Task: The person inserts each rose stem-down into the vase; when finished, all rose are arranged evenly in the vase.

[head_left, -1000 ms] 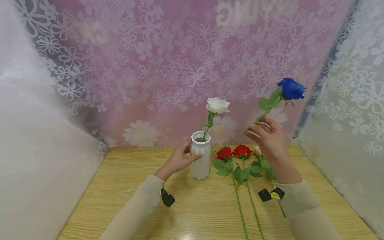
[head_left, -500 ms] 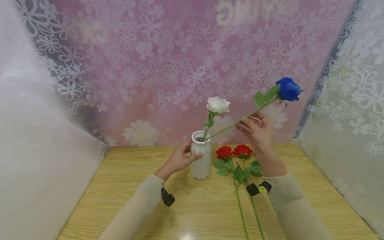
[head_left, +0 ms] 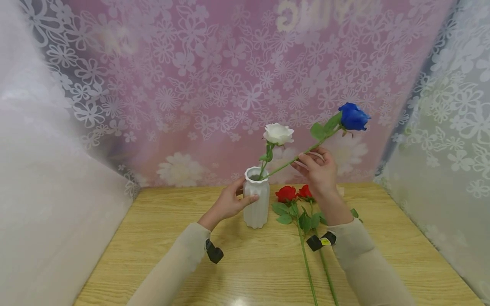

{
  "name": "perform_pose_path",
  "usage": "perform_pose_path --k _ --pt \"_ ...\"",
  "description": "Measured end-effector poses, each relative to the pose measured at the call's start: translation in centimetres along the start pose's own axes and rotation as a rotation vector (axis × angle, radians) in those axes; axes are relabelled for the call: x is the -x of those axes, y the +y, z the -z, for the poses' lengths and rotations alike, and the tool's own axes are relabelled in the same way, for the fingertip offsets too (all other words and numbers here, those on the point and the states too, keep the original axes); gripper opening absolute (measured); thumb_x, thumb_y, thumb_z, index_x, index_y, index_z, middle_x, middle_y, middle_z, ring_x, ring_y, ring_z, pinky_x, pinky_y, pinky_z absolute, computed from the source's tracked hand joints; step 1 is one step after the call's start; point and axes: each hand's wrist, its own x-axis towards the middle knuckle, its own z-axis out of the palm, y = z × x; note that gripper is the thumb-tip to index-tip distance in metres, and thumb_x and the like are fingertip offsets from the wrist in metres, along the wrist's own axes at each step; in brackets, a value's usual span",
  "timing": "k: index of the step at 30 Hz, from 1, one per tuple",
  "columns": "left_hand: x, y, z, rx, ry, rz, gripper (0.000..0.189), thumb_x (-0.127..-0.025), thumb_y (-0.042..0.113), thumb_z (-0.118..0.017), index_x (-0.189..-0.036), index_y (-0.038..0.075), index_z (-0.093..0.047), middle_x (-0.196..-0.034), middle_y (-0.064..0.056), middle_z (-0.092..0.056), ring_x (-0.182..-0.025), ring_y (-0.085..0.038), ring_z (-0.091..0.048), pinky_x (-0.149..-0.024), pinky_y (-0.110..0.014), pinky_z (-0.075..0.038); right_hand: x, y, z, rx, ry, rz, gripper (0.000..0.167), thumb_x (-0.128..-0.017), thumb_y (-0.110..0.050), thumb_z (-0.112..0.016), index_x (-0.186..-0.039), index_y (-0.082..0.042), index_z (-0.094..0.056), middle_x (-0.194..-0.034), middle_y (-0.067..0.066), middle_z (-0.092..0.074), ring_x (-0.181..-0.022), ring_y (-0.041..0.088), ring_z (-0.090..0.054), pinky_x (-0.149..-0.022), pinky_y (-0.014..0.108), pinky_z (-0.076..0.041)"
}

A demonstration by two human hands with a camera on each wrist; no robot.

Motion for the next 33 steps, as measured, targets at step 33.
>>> perform_pose_path --k 33 --pt "0.0 0.3 -0.1 0.008 0.007 -0.017 0.074 -0.1 0.027 -0.077 -0.164 0.022 -0.039 -0.155 -0.012 -0.056 -0.141 -0.034 -0.058 -0.117 -0.051 -0.05 0.5 5.1 -3.7 0.592 -0.194 0.304 0.029 -0.098 -0.001 -0.072 -0.126 0.004 -0.071 -0.106 0.03 -0.074 -0.087 0.032 -0.075 -0.077 0.016 -0.062"
